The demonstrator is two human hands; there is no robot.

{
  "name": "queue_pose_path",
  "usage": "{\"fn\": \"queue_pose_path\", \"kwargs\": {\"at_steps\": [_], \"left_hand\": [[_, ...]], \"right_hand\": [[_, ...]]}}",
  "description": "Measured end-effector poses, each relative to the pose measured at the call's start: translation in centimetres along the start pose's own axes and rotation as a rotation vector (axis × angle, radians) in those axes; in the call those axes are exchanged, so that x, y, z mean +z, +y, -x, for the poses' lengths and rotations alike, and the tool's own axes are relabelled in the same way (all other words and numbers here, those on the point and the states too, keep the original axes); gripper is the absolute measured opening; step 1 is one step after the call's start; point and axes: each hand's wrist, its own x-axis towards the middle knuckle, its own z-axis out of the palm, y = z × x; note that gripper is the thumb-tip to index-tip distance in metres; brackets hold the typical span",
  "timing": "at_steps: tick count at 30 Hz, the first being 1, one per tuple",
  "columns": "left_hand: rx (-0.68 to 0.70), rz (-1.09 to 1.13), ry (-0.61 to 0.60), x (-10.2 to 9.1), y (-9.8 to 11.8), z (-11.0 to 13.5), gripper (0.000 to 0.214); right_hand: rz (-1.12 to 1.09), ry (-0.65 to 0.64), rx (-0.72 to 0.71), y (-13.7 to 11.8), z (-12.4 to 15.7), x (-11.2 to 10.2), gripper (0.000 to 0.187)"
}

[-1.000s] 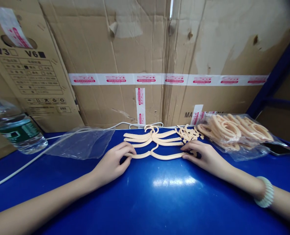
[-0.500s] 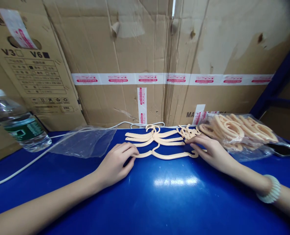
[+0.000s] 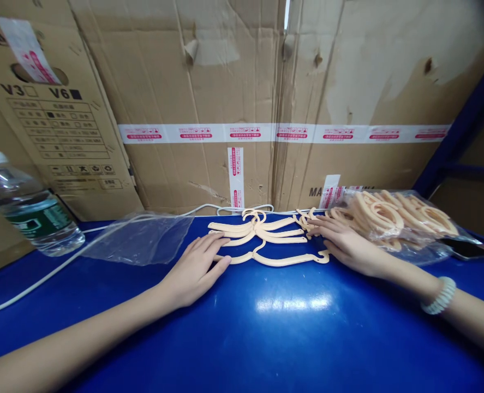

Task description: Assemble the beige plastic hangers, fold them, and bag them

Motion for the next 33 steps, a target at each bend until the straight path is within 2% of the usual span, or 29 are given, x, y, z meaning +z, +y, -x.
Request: {"fn": "queue_pose_path", "kwargs": {"at_steps": [3, 5, 9, 15, 21, 29, 33], "left_hand": [[-0.013, 0.012, -0.017, 0.1, 0.0, -0.1, 0.04], [-0.035, 0.052, -0.002, 0.0, -0.1, -0.2, 0.039], [-0.05, 0.118, 0.027, 0.0, -0.2, -0.3, 0.032], [0.046, 0.141, 0.085, -0.3, -0.1, -0.5, 0.028], [0.098, 0.194, 0.202, -0.6, -0.3, -0.5, 0.028], [0.128, 0.245, 0.386, -0.6, -0.4, 0.0, 0.025], [0.119, 0.256, 0.442, -0.8, 0.2, 0.1, 0.021]], "right_hand": [[-0.05, -0.024, 0.004, 0.3, 0.2, 0.5, 0.059], [-0.074, -0.011, 0.012, 0.5, 0.2, 0.7, 0.064], [-0.072, 0.015, 0.044, 0.6, 0.2, 1.1, 0.067], [-0.105, 0.031, 0.06, 0.4, 0.1, 1.0, 0.069], [-0.07, 0.075, 0.034, 0.6, 0.2, 1.1, 0.06], [-0.073, 0.18, -0.016, 1.1, -0.1, 1.3, 0.028], [-0.086, 0.201, -0.022, 0.7, -0.4, 1.1, 0.024]]}}
